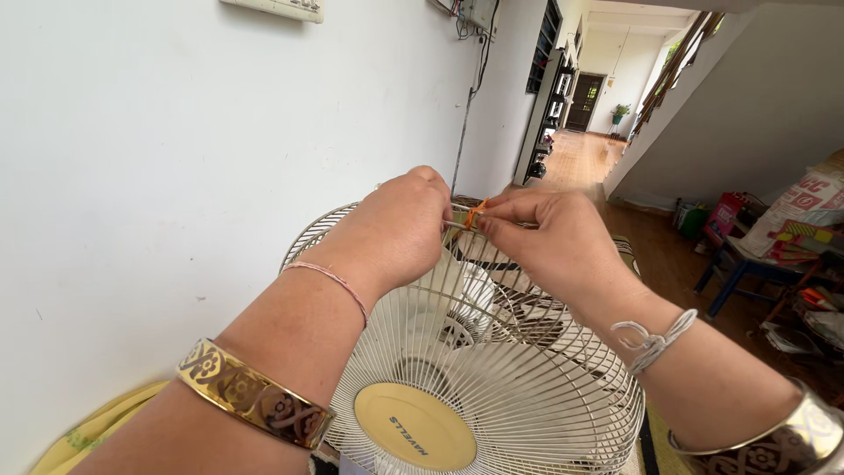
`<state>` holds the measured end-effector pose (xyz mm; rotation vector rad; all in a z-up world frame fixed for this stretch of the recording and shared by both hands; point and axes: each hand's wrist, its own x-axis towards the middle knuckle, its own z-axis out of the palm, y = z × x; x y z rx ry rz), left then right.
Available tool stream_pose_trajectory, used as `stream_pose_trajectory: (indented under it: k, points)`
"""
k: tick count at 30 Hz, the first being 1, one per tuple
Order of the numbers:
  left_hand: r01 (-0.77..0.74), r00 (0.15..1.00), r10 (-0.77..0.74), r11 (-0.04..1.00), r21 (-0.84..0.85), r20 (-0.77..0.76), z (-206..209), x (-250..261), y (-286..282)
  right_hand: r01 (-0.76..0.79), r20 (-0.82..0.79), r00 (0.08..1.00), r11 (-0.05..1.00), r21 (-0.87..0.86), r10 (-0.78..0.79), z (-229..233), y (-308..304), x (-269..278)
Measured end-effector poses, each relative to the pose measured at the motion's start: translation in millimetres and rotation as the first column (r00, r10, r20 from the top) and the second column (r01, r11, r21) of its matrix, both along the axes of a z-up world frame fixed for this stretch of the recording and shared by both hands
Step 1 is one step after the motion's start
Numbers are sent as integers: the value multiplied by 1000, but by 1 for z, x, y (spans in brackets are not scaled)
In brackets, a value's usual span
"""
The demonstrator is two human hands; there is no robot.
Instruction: The person secures a white metal fan cage using orange zip ties. They thread the ties through the cage bars, pull them tight, and trim the excess ends. The person rotates the fan to access different points around the cage and continues fastening until the cage is held in place.
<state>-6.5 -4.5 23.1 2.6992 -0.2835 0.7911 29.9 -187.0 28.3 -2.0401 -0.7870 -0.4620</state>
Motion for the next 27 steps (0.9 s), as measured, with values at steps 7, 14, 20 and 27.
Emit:
stream_pose_trajectory:
  k: [7,14,20,27]
  points:
    - [38,998,-37,999,-10,48,0,3,-4,169,-304,943,981,90,-135,5,17,6]
    - [19,995,-17,1000,18,-100,15,-4,3,50,-172,983,996,-80,-64,16,9,3]
    - [9,983,-6,1000,12,-185,21,-9,2,25,163,985,904,-427,49,29,4,9]
    - [10,995,-10,1000,-4,-98,19,-1,10,94,242,970,885,-456,22,24,8,27]
